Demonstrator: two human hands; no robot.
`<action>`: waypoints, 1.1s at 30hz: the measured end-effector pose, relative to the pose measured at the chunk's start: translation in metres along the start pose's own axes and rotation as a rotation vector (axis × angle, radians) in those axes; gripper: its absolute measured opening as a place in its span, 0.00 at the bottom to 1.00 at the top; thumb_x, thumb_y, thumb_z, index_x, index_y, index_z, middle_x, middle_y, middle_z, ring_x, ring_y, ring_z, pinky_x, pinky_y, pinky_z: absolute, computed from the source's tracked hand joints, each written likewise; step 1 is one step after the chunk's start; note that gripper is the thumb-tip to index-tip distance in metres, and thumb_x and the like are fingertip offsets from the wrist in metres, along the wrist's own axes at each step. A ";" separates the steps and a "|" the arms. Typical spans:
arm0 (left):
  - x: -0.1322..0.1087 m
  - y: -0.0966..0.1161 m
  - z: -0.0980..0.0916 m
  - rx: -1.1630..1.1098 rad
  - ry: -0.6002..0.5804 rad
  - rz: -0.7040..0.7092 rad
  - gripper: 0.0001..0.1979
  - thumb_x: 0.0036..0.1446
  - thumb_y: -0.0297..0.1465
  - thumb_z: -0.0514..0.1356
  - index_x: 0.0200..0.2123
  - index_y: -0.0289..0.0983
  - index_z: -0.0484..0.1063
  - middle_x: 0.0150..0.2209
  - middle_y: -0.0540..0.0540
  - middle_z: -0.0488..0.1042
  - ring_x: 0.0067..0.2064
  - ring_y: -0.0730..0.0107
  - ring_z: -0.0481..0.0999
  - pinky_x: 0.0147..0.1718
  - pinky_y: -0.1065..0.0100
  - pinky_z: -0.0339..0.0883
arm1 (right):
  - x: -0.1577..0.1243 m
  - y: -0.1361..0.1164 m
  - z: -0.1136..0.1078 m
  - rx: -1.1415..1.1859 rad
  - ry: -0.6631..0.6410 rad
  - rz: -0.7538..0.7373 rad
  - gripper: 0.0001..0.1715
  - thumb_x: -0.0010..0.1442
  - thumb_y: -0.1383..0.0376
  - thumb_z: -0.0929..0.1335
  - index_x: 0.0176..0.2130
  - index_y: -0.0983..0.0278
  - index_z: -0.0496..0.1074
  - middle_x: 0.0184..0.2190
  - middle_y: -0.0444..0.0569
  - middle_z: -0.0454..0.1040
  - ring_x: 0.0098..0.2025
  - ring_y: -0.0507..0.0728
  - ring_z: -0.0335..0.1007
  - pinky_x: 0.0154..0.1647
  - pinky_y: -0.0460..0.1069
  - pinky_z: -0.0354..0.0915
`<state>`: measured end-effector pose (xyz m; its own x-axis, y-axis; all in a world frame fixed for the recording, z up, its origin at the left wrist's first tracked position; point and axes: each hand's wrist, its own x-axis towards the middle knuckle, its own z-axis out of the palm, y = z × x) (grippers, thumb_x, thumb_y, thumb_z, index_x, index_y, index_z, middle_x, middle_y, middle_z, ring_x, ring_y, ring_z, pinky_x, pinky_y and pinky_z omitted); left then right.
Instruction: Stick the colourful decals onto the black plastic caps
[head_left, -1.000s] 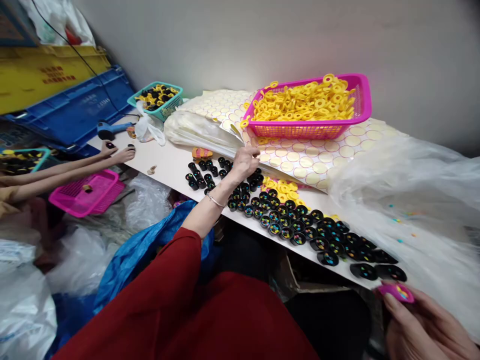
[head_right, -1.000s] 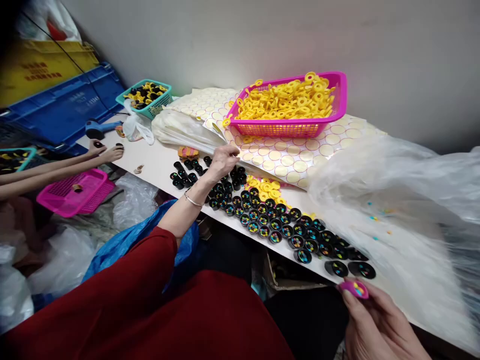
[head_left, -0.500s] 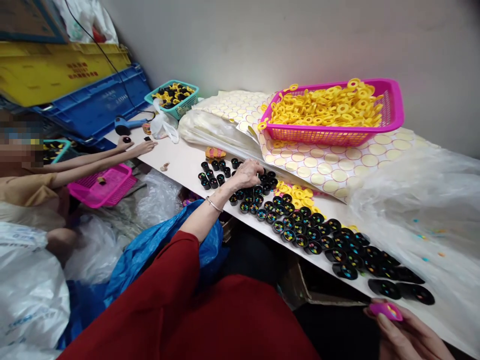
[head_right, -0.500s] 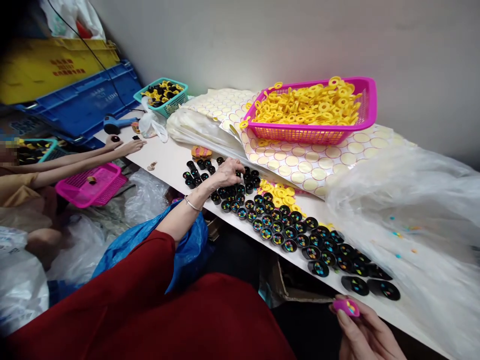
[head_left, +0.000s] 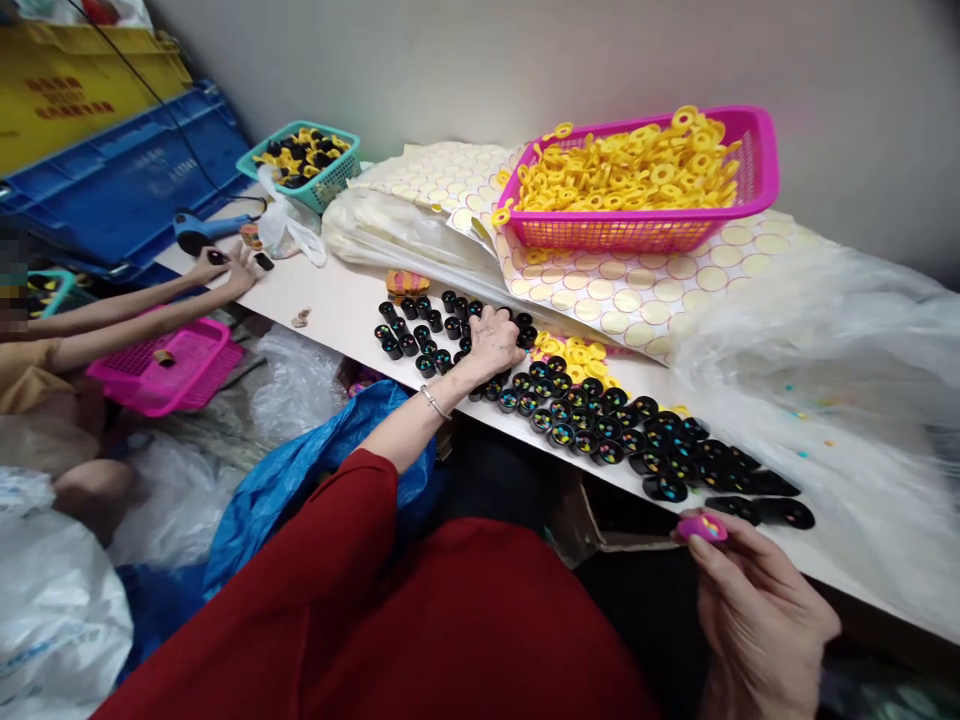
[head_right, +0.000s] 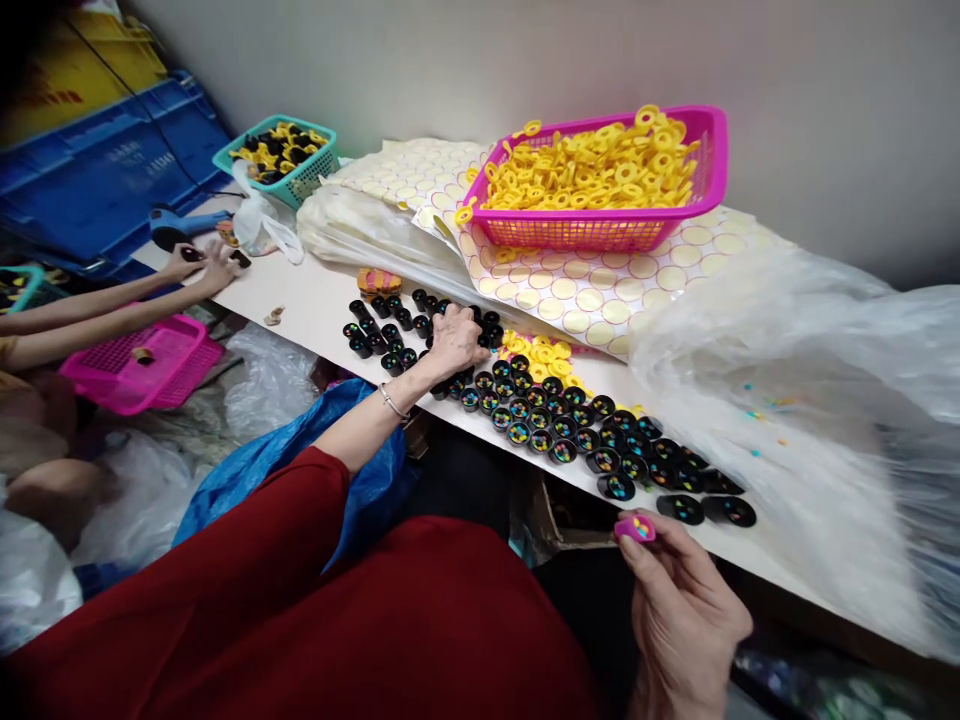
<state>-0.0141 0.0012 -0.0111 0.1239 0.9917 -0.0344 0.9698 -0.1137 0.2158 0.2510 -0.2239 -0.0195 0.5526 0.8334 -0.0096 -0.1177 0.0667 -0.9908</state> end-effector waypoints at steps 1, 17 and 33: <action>-0.001 -0.001 -0.001 -0.018 0.025 -0.001 0.08 0.50 0.32 0.65 0.32 0.33 0.77 0.48 0.36 0.72 0.54 0.48 0.63 0.51 0.52 0.59 | 0.001 0.000 0.002 0.002 -0.016 -0.006 0.22 0.34 0.63 0.83 0.32 0.64 0.81 0.28 0.47 0.78 0.28 0.51 0.73 0.28 0.46 0.75; -0.096 0.075 0.024 -1.023 -0.035 0.413 0.14 0.43 0.30 0.62 0.37 0.35 0.75 0.37 0.47 0.77 0.38 0.68 0.74 0.40 0.67 0.69 | 0.048 -0.020 0.064 -0.555 -0.674 -0.586 0.09 0.64 0.65 0.67 0.43 0.60 0.76 0.39 0.50 0.75 0.41 0.56 0.74 0.44 0.53 0.72; -0.102 0.084 0.051 -1.072 -0.216 0.356 0.16 0.43 0.29 0.64 0.39 0.37 0.77 0.37 0.49 0.77 0.40 0.67 0.76 0.40 0.68 0.69 | 0.053 -0.038 0.054 -1.148 -0.792 -1.003 0.18 0.59 0.74 0.64 0.44 0.63 0.79 0.38 0.54 0.76 0.39 0.60 0.67 0.37 0.55 0.64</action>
<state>0.0654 -0.1123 -0.0390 0.4886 0.8710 0.0511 0.2081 -0.1732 0.9627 0.2399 -0.1525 0.0254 -0.5171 0.7854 0.3403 0.7937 0.5888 -0.1528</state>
